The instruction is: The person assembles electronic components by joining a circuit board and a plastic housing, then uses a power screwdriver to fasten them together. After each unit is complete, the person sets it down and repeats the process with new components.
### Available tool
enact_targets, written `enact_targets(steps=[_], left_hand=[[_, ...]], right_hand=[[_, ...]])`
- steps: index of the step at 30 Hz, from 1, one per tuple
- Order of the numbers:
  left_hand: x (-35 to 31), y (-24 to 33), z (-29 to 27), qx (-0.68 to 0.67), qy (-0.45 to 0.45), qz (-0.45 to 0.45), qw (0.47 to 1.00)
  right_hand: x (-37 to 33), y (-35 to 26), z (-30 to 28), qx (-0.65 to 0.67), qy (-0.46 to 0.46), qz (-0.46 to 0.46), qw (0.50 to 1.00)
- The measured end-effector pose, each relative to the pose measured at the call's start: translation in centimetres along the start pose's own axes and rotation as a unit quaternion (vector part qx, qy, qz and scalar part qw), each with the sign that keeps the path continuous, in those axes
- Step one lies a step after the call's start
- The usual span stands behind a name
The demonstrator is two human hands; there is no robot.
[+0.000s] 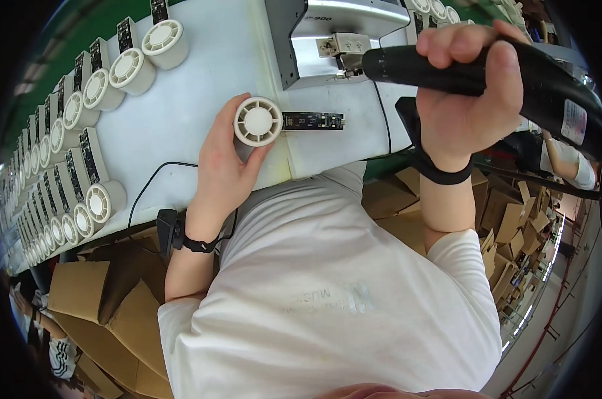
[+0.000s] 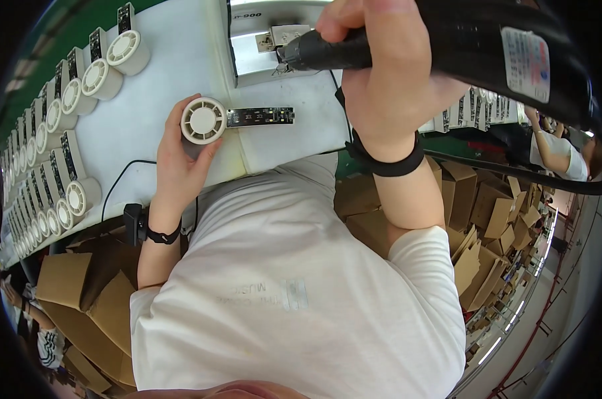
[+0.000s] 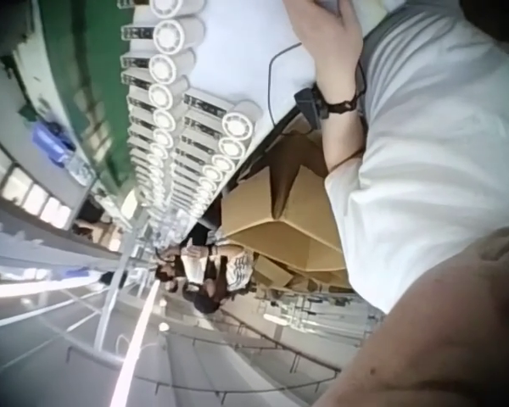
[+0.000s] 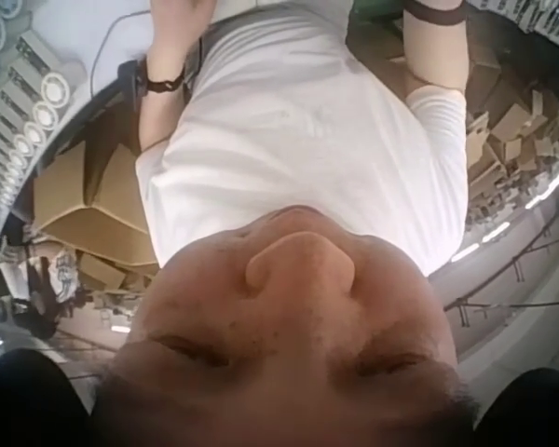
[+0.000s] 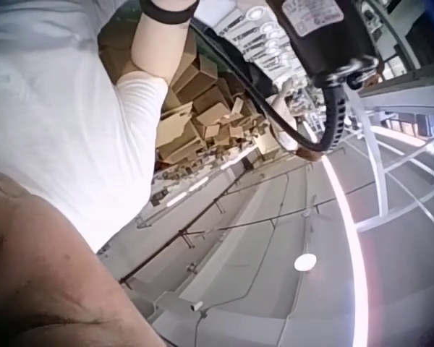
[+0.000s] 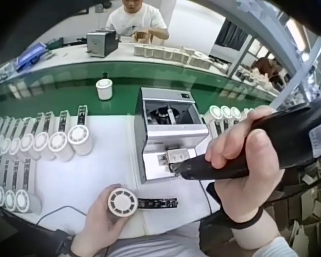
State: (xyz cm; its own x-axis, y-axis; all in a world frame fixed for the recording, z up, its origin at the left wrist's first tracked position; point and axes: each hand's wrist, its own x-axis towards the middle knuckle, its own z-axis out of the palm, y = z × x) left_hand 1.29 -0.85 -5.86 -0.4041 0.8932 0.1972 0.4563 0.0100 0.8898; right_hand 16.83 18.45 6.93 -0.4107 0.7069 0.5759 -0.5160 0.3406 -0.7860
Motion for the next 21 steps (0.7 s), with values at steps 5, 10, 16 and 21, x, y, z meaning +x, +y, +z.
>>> enact_targets(steps=[5,10,16,21], left_hand=[[0.3,0.1,0.0,0.004,-0.003,0.005,1.0],[0.2,0.1,0.2,0.007,0.001,0.018,1.0],[0.2,0.0,0.2,-0.012,0.004,-0.004,1.0],[0.2,0.0,0.0,-0.005,0.001,0.004,1.0]], right_hand=[[0.6,0.6,2.7,-0.099,0.067,0.001,0.993],[0.3,0.7,4.0,-0.126,0.127,0.054,0.982],[0.1,-0.1,1.9,-0.134,0.033,0.103,0.985],[-3.0,0.3,1.7,0.032,-0.03,0.098,0.994]])
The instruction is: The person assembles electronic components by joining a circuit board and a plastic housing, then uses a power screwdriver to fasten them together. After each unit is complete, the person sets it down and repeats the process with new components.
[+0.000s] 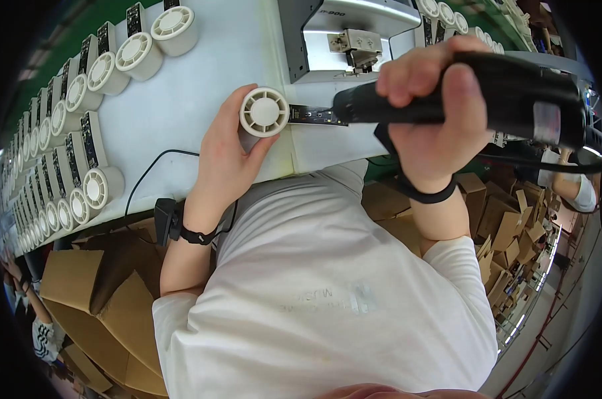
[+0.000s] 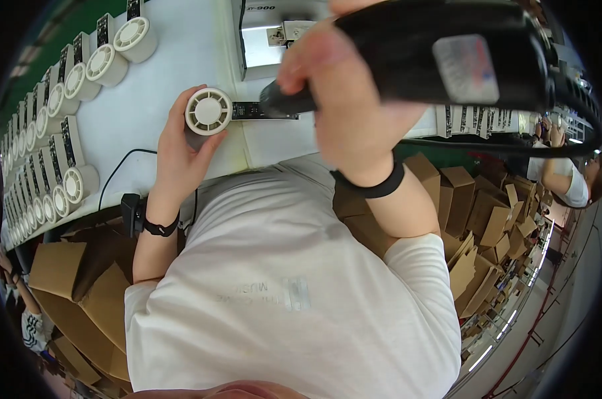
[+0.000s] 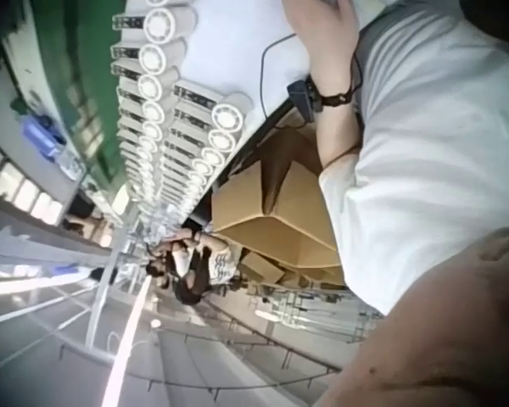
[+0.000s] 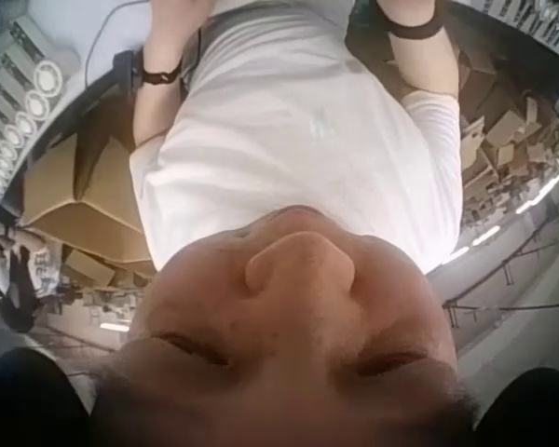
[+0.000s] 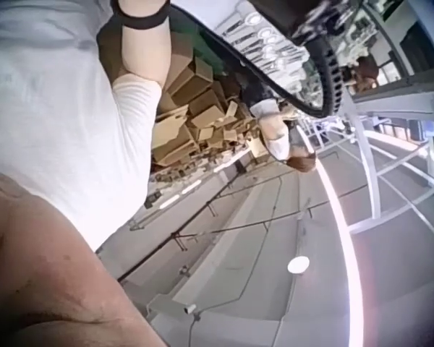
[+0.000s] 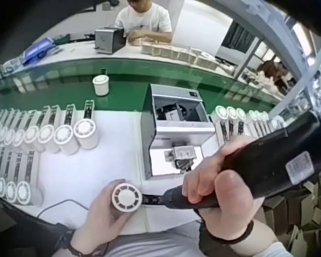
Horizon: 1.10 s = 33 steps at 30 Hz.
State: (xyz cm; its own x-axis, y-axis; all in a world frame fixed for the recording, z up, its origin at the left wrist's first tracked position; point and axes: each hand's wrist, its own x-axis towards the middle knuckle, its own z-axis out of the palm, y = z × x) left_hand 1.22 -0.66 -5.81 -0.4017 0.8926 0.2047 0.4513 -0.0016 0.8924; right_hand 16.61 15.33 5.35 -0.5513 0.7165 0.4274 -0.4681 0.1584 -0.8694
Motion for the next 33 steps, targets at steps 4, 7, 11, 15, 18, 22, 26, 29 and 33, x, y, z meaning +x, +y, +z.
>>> enact_targets(steps=[4,7,11,15,18,22,26,29,33], left_hand=[[-0.1,-0.2,0.1,0.004,0.004,0.01,1.0],[-0.1,-0.3,0.0,-0.003,0.003,0.006,1.0],[0.0,-0.1,-0.1,-0.002,0.0,0.013,1.0],[-0.1,-0.3,0.0,-0.003,0.0,0.017,1.0],[-0.3,-0.3,0.0,0.0,-0.001,0.012,1.0],[-0.3,-0.2,0.0,0.009,0.002,0.01,1.0],[-0.2,-0.3,0.0,0.011,0.004,0.02,1.0],[0.2,0.0,-0.4,0.012,-0.004,0.018,1.0],[0.1,-0.3,-0.7,0.044,0.008,0.049,0.998]], right_hand=[[-1.6,0.0,2.7,-0.024,-0.036,0.01,0.999],[-1.8,-0.1,3.5,-0.086,-0.028,0.034,0.995],[-1.8,0.5,3.6,-0.069,-0.03,0.05,0.996],[-1.7,1.9,3.4,-0.03,-0.039,0.017,0.999],[-1.7,1.8,3.7,-0.053,-0.068,0.021,0.996],[-1.4,2.1,2.3,-0.195,-0.193,-0.046,0.961],[-1.8,2.9,2.8,-0.152,-0.154,-0.047,0.975],[-1.5,2.8,3.3,-0.126,-0.136,-0.032,0.982],[-1.9,3.2,4.5,-0.07,-0.077,-0.025,0.994]])
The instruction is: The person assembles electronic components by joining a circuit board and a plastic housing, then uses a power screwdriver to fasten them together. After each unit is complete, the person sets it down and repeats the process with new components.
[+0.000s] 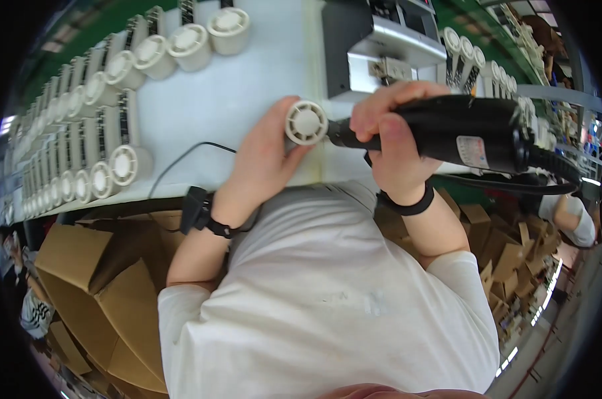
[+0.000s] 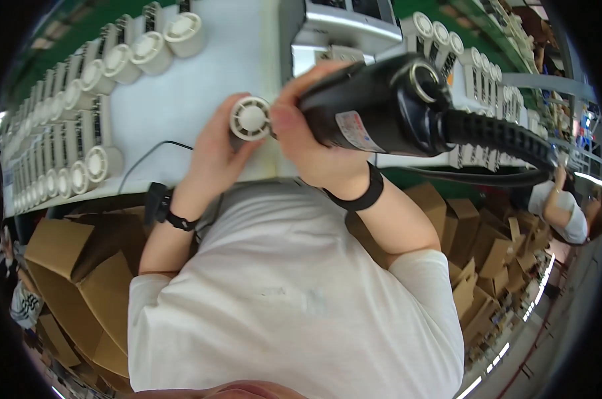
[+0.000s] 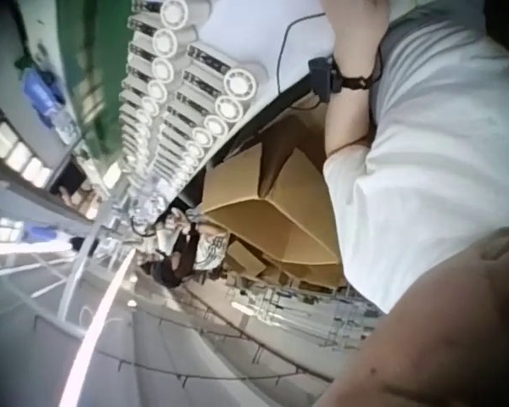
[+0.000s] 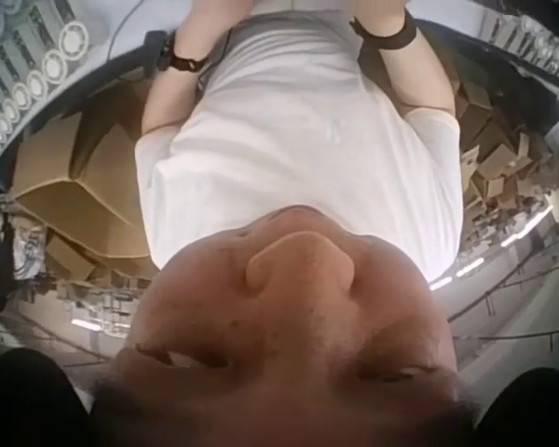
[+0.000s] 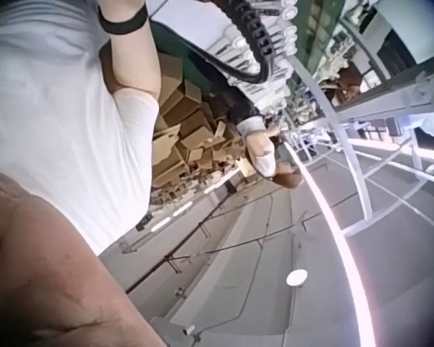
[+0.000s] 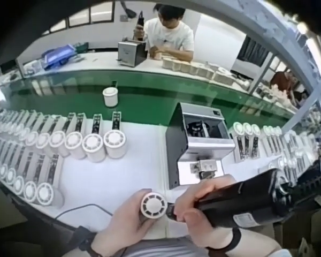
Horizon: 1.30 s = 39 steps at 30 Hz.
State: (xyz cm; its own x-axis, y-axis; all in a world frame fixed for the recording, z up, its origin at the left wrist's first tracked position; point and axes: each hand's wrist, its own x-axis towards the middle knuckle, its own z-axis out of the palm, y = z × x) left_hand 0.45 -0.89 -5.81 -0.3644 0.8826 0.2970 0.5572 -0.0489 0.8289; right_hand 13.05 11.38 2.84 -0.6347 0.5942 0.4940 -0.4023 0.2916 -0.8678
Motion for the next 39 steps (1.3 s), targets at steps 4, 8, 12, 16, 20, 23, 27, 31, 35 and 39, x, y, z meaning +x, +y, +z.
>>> enact_targets(steps=[4,8,12,16,20,23,27,31,35,39], left_hand=[[0.2,0.8,-0.7,0.033,0.022,0.057,0.998],[1.1,3.1,-2.8,0.146,-0.186,0.021,0.971],[0.9,3.9,-4.0,0.159,-0.208,0.028,0.965],[0.6,5.1,-8.1,0.129,-0.264,-0.049,0.955],[1.9,5.4,-14.3,0.106,-0.228,-0.129,0.959],[3.6,5.3,-17.0,0.074,-0.139,-0.168,0.973],[11.6,2.9,-18.6,0.098,-0.048,-0.189,0.976],[22.9,2.5,-14.7,0.069,-0.053,-0.201,0.976],[33.8,-1.8,-8.4,0.192,-0.099,-0.213,0.953],[41.0,-6.9,-1.0,0.314,-0.186,-0.207,0.908]], right_hand=[[-0.1,-1.0,0.1,0.017,0.03,0.055,0.998],[-1.1,-3.9,-2.5,0.17,0.132,0.009,0.977],[-2.9,-4.8,-8.5,0.243,0.218,0.026,0.945],[-5.0,-3.3,-14.2,0.273,0.301,0.081,0.91],[-9.1,0.1,-19.1,0.354,0.391,0.146,0.837],[-11.7,2.0,-20.8,0.363,0.434,0.15,0.811],[-12.0,3.1,-20.9,0.385,0.436,0.146,0.8],[-11.8,3.6,-19.9,0.349,0.493,0.133,0.786],[-11.6,2.8,-18.7,0.366,0.501,0.12,0.775],[-11.7,2.5,-18.5,0.341,0.514,0.124,0.777]])
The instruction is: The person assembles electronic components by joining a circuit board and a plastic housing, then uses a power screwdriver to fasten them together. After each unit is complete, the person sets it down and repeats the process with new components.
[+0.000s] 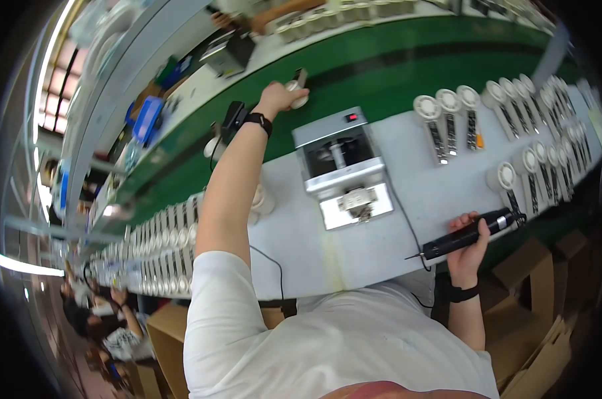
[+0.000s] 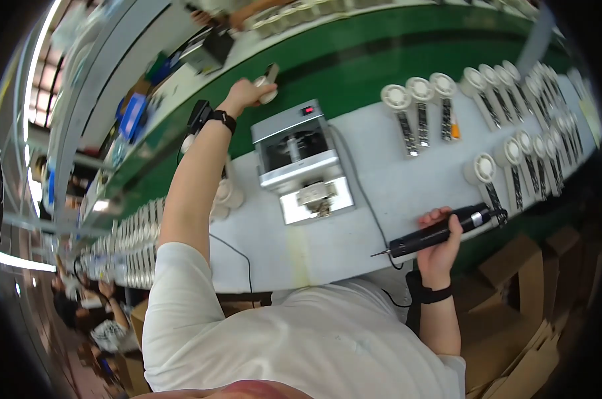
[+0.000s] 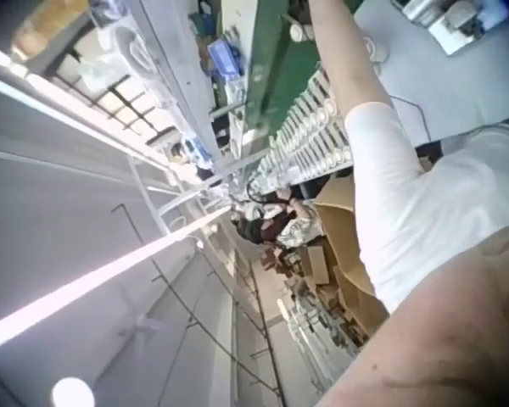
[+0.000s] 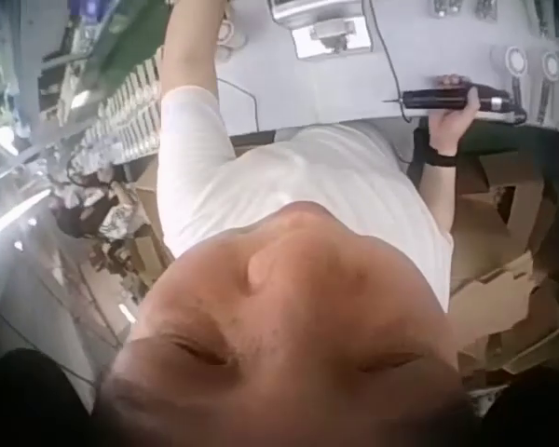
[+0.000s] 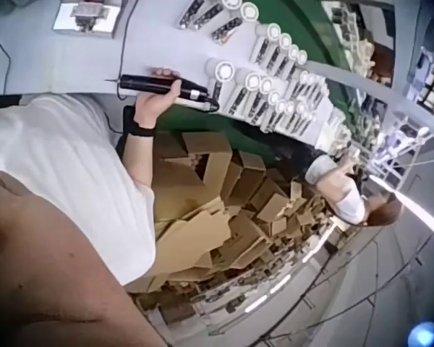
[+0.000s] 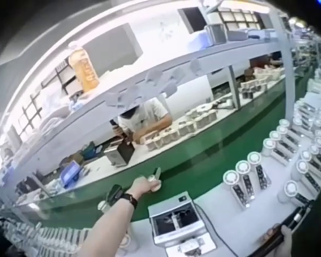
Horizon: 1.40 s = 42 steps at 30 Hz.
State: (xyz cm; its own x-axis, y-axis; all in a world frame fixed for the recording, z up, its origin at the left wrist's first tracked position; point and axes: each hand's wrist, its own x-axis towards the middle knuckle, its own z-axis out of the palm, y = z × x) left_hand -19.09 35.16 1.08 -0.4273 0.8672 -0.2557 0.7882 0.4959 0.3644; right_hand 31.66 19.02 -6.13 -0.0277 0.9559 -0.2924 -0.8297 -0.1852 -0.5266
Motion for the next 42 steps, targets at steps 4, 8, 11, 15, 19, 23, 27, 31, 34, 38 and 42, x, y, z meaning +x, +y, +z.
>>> enact_targets(steps=[4,8,11,15,19,23,27,31,34,38,42], left_hand=[[4.2,0.4,3.8,0.091,0.061,0.042,0.993],[1.9,5.1,2.7,0.104,-0.033,0.046,0.993],[-0.6,10.0,0.4,0.242,0.028,0.103,0.964],[-4.4,18.5,2.3,0.073,0.006,0.379,0.922],[-6.6,24.3,7.5,0.22,-0.124,0.425,0.869],[-7.0,23.9,10.0,0.272,-0.063,0.381,0.881],[-9.1,23.0,8.1,0.266,-0.054,0.405,0.873],[-11.9,21.8,7.0,0.213,-0.061,0.423,0.879],[-14.4,21.6,6.0,0.114,-0.038,0.468,0.876],[-18.8,21.1,5.9,0.018,-0.002,0.505,0.863],[-21.8,18.7,5.8,-0.05,0.061,0.511,0.856]], right_hand=[[0.4,0.7,-0.4,-0.003,-0.026,0.027,0.999],[0.3,0.5,-0.1,-0.02,-0.013,0.021,0.999],[0.3,0.3,0.1,-0.032,-0.013,0.021,0.999],[0.3,0.2,0.1,-0.044,-0.03,0.02,0.998],[0.3,0.4,-0.1,-0.034,-0.041,0.009,0.999],[0.4,0.6,-0.3,-0.018,-0.054,0.008,0.998],[0.5,0.5,-0.6,-0.008,-0.059,0.008,0.998],[0.7,0.4,-0.2,-0.01,-0.063,0.007,0.998],[0.6,0.4,-0.2,-0.023,-0.061,0.019,0.998],[0.5,0.5,-0.3,-0.018,-0.051,0.019,0.998],[0.7,0.4,0.2,-0.026,-0.043,0.011,0.999]])
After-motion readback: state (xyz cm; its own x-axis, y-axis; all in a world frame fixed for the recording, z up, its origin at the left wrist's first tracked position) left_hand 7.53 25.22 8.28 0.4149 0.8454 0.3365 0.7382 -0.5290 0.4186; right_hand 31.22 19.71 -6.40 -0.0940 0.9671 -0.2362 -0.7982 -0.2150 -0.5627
